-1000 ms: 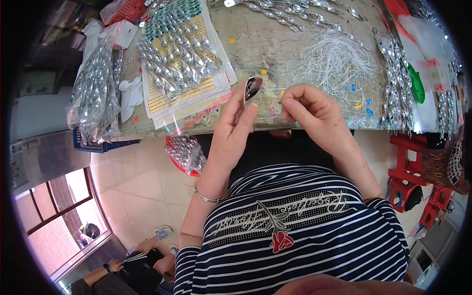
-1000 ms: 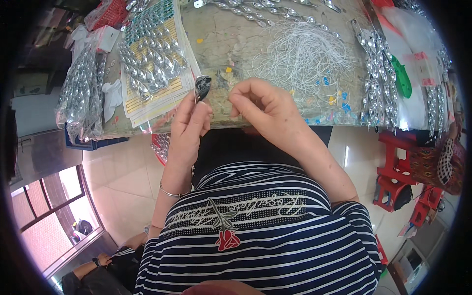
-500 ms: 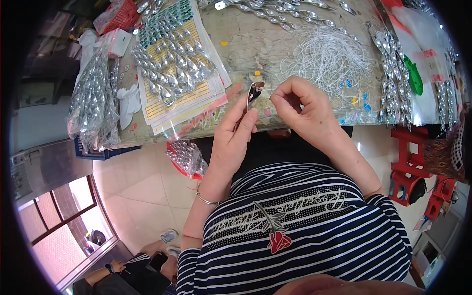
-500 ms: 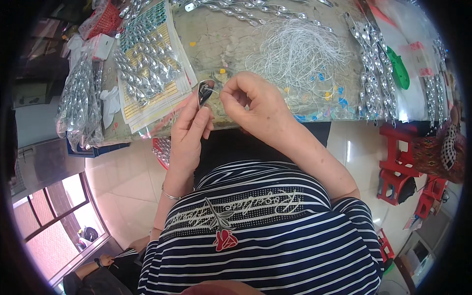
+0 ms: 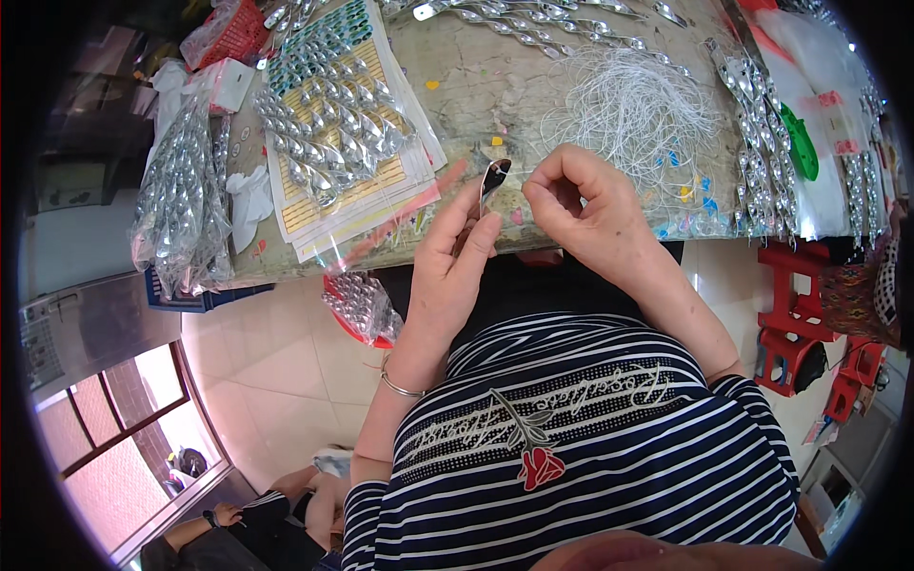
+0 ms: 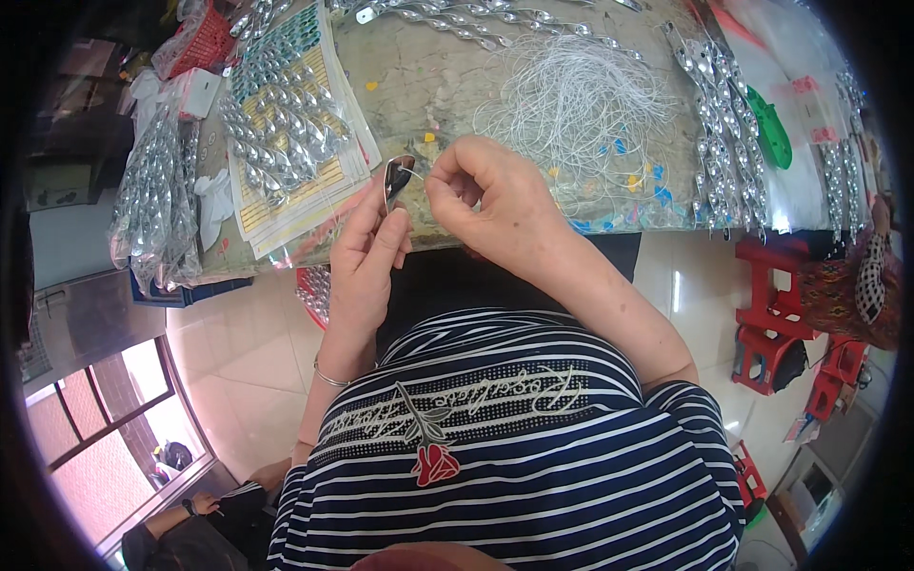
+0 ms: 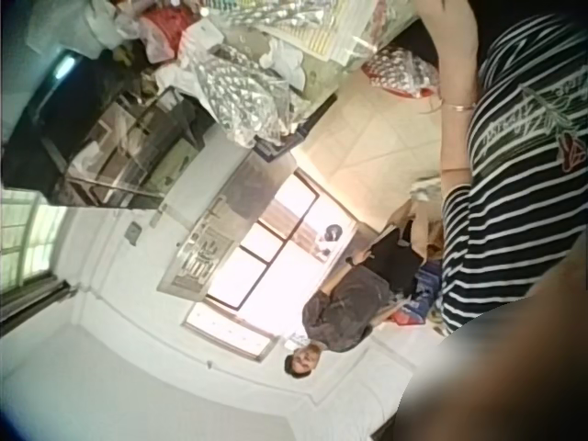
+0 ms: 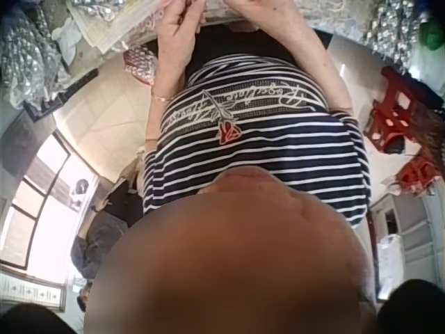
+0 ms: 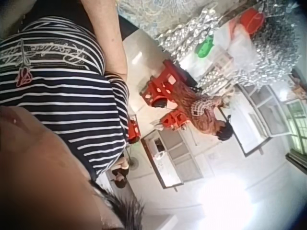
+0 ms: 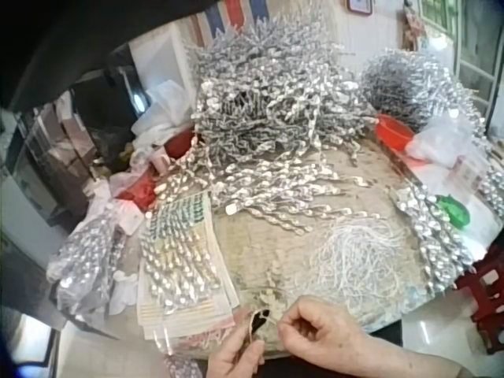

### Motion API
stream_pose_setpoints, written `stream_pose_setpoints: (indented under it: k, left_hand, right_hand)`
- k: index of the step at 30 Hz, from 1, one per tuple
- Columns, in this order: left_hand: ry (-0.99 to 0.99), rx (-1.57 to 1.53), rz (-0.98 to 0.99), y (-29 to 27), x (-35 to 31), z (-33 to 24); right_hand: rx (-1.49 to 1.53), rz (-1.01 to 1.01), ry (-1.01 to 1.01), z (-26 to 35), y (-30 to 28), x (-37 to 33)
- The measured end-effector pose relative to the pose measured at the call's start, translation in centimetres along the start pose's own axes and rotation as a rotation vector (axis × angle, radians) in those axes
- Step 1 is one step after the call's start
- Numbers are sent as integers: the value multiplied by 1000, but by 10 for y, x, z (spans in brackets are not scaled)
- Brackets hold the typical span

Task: Packaging silver tinsel decorations into clear plastic bags with paper inserts.

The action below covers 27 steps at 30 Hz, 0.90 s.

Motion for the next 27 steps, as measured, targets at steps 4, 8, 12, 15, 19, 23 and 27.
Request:
stream_pose_setpoints:
  k: [4, 8, 12, 15, 19, 23, 27]
  left_hand:
    - [-30, 38, 26, 1, -1, 2]
    - [55, 102, 57, 1, -1, -1]
    - [126, 166, 115, 6, 0, -7]
    - [137, 227, 127, 8, 0, -9]
    - [210, 339, 155, 6, 1, -15]
    - [369, 404, 172, 9, -2, -19]
    - [398, 501, 218, 11, -7, -19]
  right_hand:
    - [-2, 0, 11, 1, 1, 0]
    - [10, 29, 48, -1, 4, 1]
    - [50, 46, 75, -7, 7, 1]
    - [65, 42, 57, -12, 7, 2]
    - [58, 66, 71, -9, 11, 1]
    - [8, 16, 31, -3, 4, -1]
    - [-18, 53, -51, -2, 5, -3]
Point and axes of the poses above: each hand's wrist, its own x-axis towards the middle knuckle, its own y-axis out of the palm, z = x × y, the point moved 10 cm from there along x, towards the middle knuckle, and after that the axes turned 13 degrees about y, right-handed, at the moved point
